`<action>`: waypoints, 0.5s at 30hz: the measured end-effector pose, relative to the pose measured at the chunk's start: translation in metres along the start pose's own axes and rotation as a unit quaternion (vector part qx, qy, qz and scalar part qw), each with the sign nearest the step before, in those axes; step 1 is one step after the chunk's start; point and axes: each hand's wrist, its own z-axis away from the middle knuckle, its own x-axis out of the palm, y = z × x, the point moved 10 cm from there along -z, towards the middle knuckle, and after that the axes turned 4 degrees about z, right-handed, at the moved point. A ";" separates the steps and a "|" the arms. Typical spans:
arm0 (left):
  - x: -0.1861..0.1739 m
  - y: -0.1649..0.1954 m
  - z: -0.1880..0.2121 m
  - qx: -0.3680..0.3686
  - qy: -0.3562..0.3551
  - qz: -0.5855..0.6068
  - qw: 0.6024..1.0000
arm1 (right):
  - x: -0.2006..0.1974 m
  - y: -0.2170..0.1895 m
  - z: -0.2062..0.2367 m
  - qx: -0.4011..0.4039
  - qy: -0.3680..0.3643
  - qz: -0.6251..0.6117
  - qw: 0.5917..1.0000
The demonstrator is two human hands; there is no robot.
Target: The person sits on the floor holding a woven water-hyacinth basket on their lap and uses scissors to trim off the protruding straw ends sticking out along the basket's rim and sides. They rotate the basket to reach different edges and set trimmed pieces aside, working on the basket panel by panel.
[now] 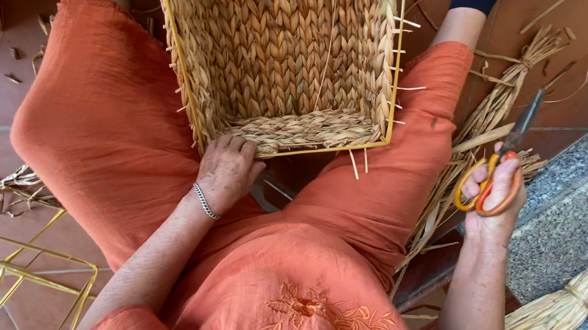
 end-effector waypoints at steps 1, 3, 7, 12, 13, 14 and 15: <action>0.001 -0.001 0.002 0.000 0.002 0.003 1.000 | -0.005 0.008 -0.004 0.015 0.003 -0.024 1.000; 0.002 -0.002 0.002 0.002 0.011 0.006 1.000 | -0.013 0.022 -0.011 0.041 0.008 -0.075 0.996; 0.001 0.004 0.001 0.043 0.031 0.015 0.998 | -0.027 0.033 -0.006 0.032 0.047 -0.051 0.997; 0.001 0.000 -0.001 0.063 0.069 -0.021 0.995 | -0.044 0.047 -0.014 0.014 0.064 0.005 0.998; 0.008 -0.001 -0.003 0.058 0.044 -0.021 0.997 | -0.052 0.056 -0.017 0.026 0.080 0.004 0.996; 0.014 -0.002 -0.004 0.054 0.021 -0.022 0.998 | -0.060 0.067 -0.022 0.036 0.096 0.002 0.995; 0.018 -0.002 -0.006 0.051 -0.002 -0.023 0.998 | -0.068 0.079 -0.028 0.046 0.111 -0.001 0.993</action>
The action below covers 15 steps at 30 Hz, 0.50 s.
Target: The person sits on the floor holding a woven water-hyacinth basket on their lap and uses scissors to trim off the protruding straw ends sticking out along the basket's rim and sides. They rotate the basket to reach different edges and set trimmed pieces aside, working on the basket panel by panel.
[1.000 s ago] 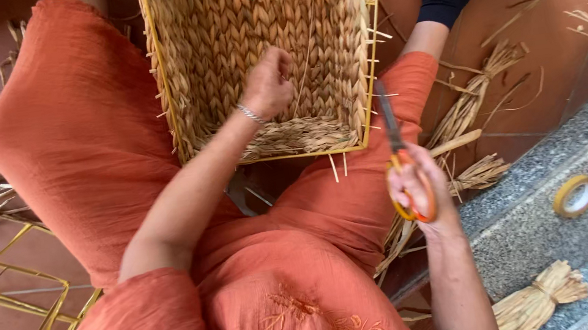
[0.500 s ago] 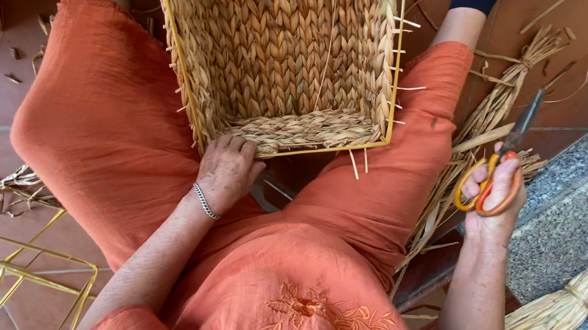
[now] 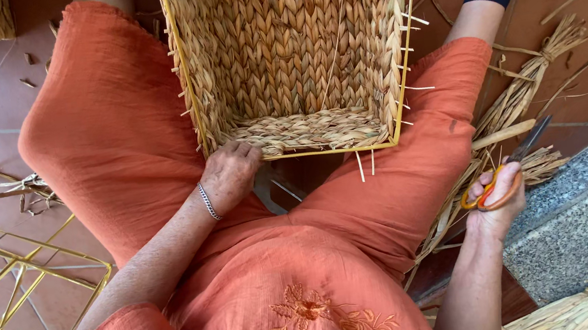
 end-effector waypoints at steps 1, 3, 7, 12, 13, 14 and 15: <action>-0.003 0.004 0.000 0.014 0.005 -0.013 1.000 | -0.011 0.011 -0.007 0.001 0.037 0.033 0.999; -0.015 0.017 -0.001 0.043 0.017 -0.040 0.998 | -0.031 0.034 -0.014 0.002 0.113 0.098 0.989; -0.079 0.039 -0.002 0.051 0.080 -0.018 0.995 | -0.047 0.070 -0.003 0.013 0.103 0.231 0.967; -0.187 0.073 -0.015 0.071 0.169 -0.048 0.982 | -0.048 0.097 0.019 0.059 0.079 0.461 0.882; -0.208 0.079 -0.019 0.071 0.187 -0.053 0.978 | -0.040 0.096 0.020 0.041 0.060 0.514 0.855; -0.229 0.083 -0.023 0.073 0.207 -0.057 0.974 | -0.028 0.090 0.026 -0.023 0.036 0.453 0.891; -0.248 0.088 -0.028 0.074 0.228 -0.060 0.969 | -0.017 0.081 0.032 -0.089 0.013 0.389 0.917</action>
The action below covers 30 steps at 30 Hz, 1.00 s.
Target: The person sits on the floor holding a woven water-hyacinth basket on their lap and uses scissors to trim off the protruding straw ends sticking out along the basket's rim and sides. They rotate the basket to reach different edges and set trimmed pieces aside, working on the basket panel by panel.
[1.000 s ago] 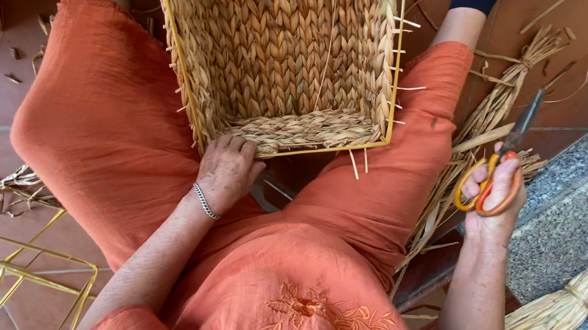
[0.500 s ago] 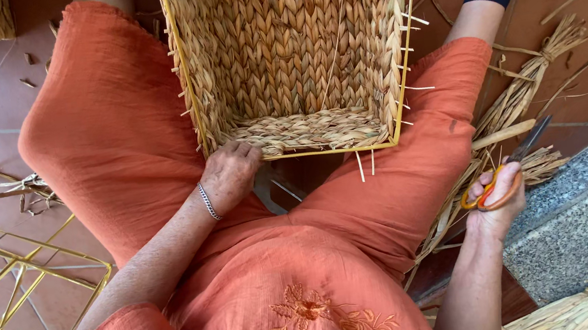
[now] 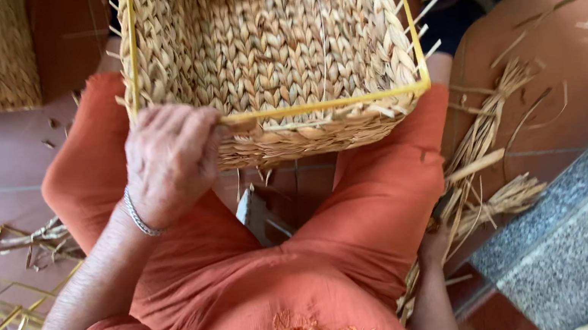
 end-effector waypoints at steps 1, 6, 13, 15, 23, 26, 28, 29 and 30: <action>-0.014 0.001 -0.013 0.008 0.020 -0.014 1.000 | 0.003 0.002 0.001 0.020 -0.009 0.028 0.999; -0.057 0.001 -0.066 0.050 0.075 -0.050 0.995 | 0.016 0.001 -0.006 0.029 -0.125 0.270 0.954; -0.080 -0.024 -0.108 0.054 0.064 -0.044 0.996 | -0.057 -0.003 -0.033 0.021 0.147 0.015 0.989; -0.083 -0.031 -0.120 0.053 0.064 -0.056 0.995 | -0.067 -0.026 -0.043 -0.041 0.186 -0.059 0.980; -0.100 -0.028 -0.142 0.051 0.120 0.023 0.991 | -0.017 -0.162 -0.054 -0.087 0.066 -0.321 0.941; -0.102 0.000 -0.152 0.056 0.123 0.003 0.991 | 0.028 -0.206 -0.046 -0.095 -0.059 -0.402 0.909; -0.104 0.031 -0.161 0.076 0.119 -0.016 0.990 | 0.066 -0.218 -0.041 -0.040 -0.132 -0.412 0.900; -0.109 0.048 -0.168 0.089 0.116 -0.026 0.989 | 0.082 -0.223 -0.036 -0.027 -0.147 -0.428 0.891; -0.118 0.065 -0.175 0.100 0.114 -0.037 0.988 | 0.097 -0.228 -0.029 -0.013 -0.165 -0.442 0.882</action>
